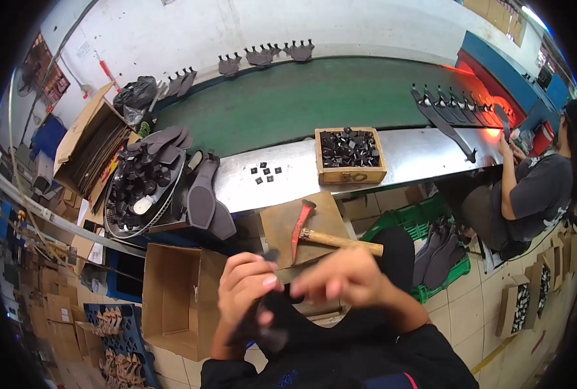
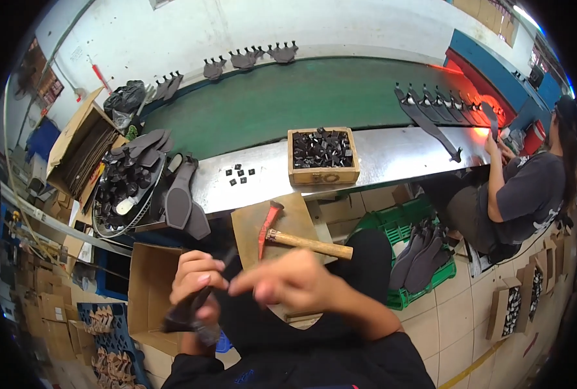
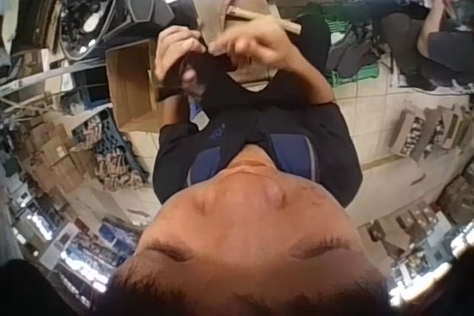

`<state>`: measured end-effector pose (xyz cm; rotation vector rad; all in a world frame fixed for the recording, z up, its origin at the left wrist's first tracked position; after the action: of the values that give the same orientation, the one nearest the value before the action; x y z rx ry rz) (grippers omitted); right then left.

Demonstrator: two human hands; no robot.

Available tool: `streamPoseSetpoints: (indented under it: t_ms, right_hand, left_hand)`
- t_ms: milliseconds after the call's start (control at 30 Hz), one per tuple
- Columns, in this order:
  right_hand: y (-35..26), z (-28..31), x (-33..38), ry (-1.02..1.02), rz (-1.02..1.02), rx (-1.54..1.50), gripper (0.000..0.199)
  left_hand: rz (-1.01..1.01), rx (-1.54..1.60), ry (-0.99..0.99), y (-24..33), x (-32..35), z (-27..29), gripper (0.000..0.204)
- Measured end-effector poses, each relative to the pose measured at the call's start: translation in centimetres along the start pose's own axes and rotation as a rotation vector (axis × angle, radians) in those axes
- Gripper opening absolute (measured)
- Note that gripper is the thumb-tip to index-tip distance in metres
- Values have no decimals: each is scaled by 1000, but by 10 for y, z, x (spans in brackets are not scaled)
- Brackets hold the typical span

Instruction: Attaching heel components to shoe soles using a hammer and small fasteners.

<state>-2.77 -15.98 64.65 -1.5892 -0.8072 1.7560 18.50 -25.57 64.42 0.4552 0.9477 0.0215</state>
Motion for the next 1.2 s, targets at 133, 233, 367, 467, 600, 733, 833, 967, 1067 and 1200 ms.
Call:
streamPoseSetpoints:
  t_ms: [133,233,367,467,600,733,833,967,1067,1200]
  right_hand:
    - [81,43,15,-205,-343,1150,64]
    - [100,47,42,-411,-693,1081,80]
    - [95,87,16,-555,-834,580,68]
    - [105,112,27,-668,-845,558,57]
    - [93,115,75,-193,-850,340,49]
    - [68,96,122,78,-761,253,33]
    - [66,81,161,519,-654,209,14]
    - [69,75,183,861,-877,155,17]
    - [75,66,204,944,-797,252,26]
    - [45,60,198,713,-609,594,30]
  left_hand:
    - [495,1049,398,-4,-11,-5,103]
    - [680,810,719,-48,-23,-30,99]
    - [963,686,346,-122,-35,-45,79]
    - [881,568,230,-136,-35,-62,82]
    - [895,553,348,-132,-23,-89,79]
    - [925,313,100,-151,-4,-121,57]
    - [765,-185,-111,-161,4,-145,45]
    - [736,-79,-84,-172,3,-146,45]
    - [792,62,-170,-178,-7,-135,44]
    - [696,-25,-18,-165,5,-130,40]
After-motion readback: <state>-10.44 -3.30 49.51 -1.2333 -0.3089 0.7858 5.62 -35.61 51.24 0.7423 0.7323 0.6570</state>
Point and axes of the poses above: each hand's wrist, its own x-axis away from the middle knuckle, its own z-axis out of the back of the hand, y = z × x, the point moved 1 cm from there along -x, towards the middle knuckle, and after that the axes turned 6 degrees about y, right-handed, at the moved point
